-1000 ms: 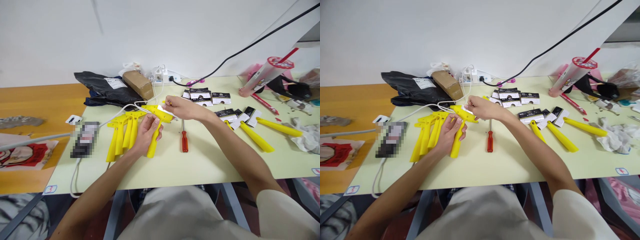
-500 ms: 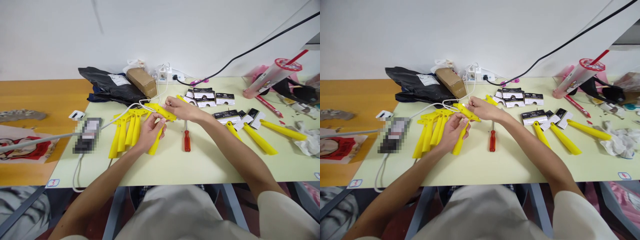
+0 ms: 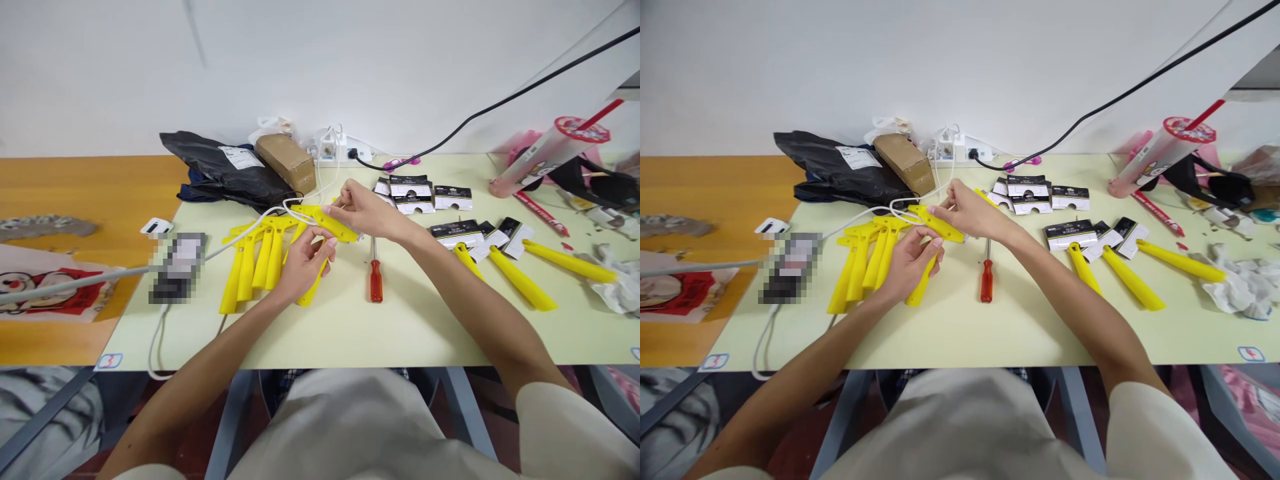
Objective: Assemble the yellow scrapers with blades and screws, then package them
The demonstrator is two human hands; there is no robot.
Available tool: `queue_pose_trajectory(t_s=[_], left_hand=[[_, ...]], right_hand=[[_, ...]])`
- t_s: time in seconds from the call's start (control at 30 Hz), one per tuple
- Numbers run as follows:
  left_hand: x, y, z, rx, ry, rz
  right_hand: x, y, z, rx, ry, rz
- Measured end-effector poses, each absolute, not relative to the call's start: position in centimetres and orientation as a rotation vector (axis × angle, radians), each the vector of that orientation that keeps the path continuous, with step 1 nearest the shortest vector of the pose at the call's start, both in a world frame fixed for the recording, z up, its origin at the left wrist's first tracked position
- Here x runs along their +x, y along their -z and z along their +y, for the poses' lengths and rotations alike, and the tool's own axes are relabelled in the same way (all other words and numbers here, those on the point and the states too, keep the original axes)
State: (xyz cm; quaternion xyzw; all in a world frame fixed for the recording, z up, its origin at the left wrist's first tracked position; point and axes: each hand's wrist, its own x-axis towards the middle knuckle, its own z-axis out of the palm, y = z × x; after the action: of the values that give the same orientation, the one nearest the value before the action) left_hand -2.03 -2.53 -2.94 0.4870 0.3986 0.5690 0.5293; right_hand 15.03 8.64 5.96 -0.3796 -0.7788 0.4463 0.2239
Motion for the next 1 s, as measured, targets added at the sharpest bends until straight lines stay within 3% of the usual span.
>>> queue_pose_trajectory(t_s=[0.27, 0.57, 1.0], left_hand=[[-1.9, 3.0, -2.5, 1.184, -1.383, 0.962], [-2.1, 2.9, -2.5, 1.199, -1.381, 0.963], [-1.9, 2.8, -2.5, 1.198, -1.395, 0.964]], right_hand=[[15.7, -6.7, 8.2, -1.061, -1.039, -2.176], [15.1, -6.4, 7.9, -1.004, -1.209, -2.01], [14.6, -5.9, 8.1, -0.946, -1.195, -1.964]])
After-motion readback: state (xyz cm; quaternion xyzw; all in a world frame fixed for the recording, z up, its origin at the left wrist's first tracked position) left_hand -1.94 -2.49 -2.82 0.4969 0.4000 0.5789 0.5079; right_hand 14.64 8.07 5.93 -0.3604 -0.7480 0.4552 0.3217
